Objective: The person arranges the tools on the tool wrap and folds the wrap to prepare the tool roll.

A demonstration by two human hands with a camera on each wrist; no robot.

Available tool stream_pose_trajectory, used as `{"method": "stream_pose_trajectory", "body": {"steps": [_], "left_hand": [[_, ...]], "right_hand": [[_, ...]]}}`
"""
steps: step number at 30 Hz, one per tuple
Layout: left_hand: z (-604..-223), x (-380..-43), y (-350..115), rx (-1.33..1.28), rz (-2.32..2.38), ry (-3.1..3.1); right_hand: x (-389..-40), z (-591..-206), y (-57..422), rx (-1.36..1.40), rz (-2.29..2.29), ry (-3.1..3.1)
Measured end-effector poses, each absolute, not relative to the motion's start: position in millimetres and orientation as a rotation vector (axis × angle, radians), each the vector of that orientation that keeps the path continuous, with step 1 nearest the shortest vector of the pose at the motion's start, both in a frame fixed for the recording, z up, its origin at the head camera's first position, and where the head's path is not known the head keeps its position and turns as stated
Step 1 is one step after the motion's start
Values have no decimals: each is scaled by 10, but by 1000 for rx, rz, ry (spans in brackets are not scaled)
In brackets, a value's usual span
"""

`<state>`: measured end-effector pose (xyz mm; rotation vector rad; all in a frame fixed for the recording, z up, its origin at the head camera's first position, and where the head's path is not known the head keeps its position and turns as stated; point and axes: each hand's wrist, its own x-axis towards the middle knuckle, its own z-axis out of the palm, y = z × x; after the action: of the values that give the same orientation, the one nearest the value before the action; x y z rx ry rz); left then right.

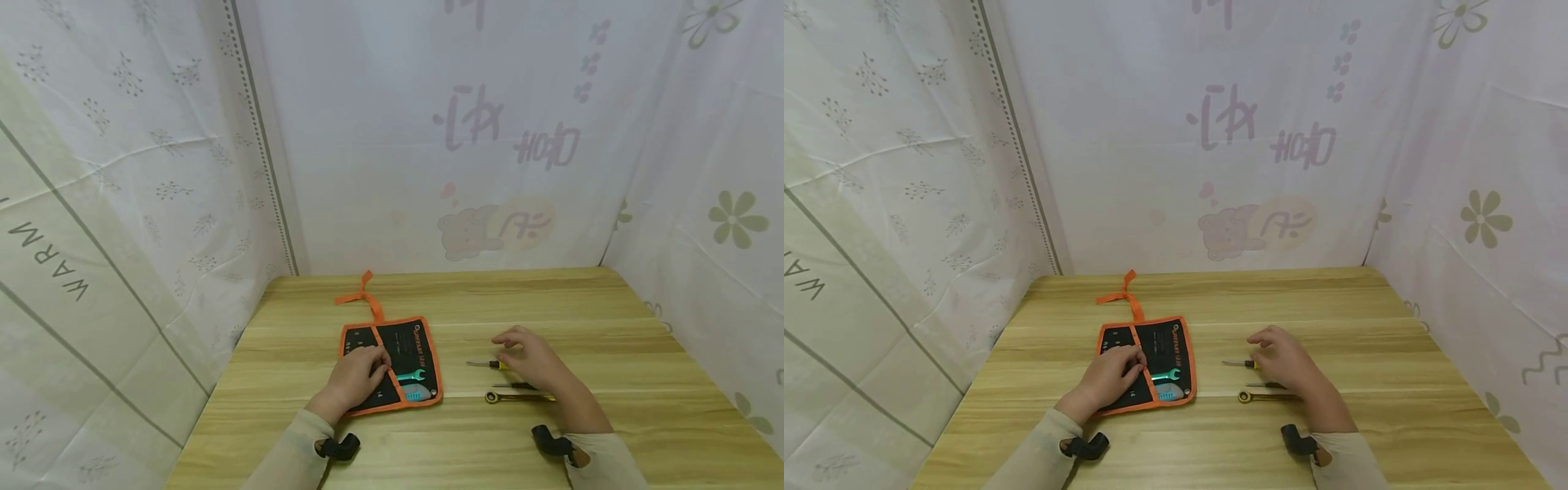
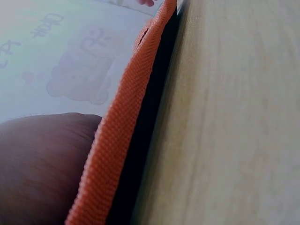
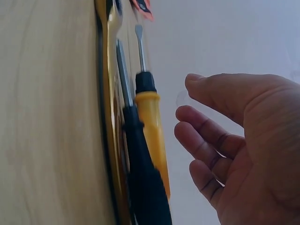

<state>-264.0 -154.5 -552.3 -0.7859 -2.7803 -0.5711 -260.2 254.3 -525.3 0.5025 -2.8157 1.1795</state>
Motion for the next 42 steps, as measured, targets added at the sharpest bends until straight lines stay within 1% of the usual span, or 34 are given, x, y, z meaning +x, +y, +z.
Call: {"method": "stream_pose_trajectory", "body": {"steps": [10,17,25,42], "left_hand": [[-5479,-2639,-1538,-802,-584,-2787],[-5470,-2624,-1547,-796,-598,-2797],[-5484,-2607,-1551,-781,-611,-2793],[-5480,-2617,-1533,-752,-659,-2784]], "right_hand": [[-2562,-5345,2835,451,1108,-2822],[-2549,-5391,2957,412,1099,-2853],[-2551,-5410,2997,426,1212,-2894],[-2562,-5436,2986,472,1146,-2933]]}}
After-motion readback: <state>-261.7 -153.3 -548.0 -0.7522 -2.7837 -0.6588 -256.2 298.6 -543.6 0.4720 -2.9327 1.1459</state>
